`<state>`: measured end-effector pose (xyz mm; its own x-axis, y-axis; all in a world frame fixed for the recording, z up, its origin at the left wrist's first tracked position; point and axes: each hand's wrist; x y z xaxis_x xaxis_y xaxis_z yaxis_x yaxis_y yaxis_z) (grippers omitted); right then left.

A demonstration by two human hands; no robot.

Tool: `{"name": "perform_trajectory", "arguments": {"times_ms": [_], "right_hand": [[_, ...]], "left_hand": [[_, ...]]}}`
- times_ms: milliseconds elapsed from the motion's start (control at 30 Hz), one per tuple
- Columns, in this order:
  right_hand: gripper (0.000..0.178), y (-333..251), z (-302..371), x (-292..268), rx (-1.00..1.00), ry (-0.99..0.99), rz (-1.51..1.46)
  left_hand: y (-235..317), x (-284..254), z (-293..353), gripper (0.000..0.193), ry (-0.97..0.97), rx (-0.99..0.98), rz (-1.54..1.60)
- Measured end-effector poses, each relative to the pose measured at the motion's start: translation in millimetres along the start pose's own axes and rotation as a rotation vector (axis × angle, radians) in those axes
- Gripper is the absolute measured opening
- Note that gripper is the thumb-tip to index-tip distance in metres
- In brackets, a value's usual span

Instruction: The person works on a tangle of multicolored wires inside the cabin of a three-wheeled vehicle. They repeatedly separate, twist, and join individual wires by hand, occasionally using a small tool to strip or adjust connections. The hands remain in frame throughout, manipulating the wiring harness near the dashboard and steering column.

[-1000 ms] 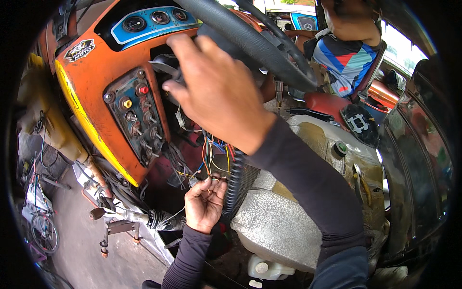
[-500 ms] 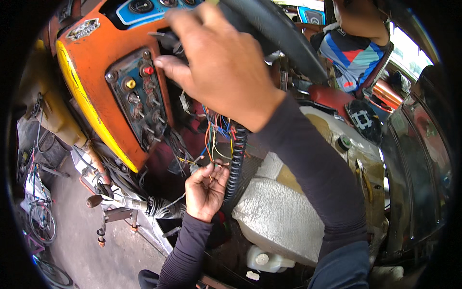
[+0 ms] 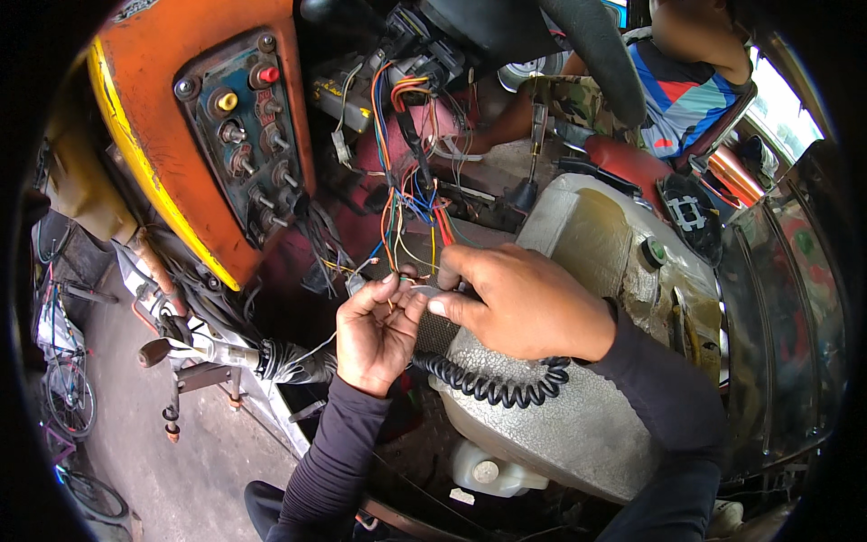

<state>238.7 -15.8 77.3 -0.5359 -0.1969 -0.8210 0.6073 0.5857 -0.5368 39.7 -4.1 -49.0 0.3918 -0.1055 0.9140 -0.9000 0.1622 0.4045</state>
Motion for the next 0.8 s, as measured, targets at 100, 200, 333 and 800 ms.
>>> {"name": "perform_trajectory", "arguments": {"times_ms": [100,200,333,800], "right_hand": [[0.031,2,-4,2,0.014,0.015,0.024],[0.031,0,-5,-1,0.025,0.011,0.036],[0.033,-10,0,-1,0.089,-0.037,0.062],[0.041,-8,-6,22,0.161,-0.125,0.002]], "left_hand": [[-1,1,2,0.015,0.009,0.015,0.013],[-1,2,2,0.015,-0.005,0.018,0.01],[-2,1,0,0.017,0.033,0.027,-0.019],[-7,-3,4,0.023,-0.002,-0.032,-0.025]]}}
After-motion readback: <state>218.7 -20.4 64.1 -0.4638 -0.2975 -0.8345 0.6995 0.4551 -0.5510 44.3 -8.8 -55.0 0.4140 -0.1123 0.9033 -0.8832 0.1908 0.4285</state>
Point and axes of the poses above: each hand's wrist, its own z-axis away from the middle knuckle, its own x-axis out of the palm, y = z × x, and after that the axes turned 5 degrees about -z, right-handed
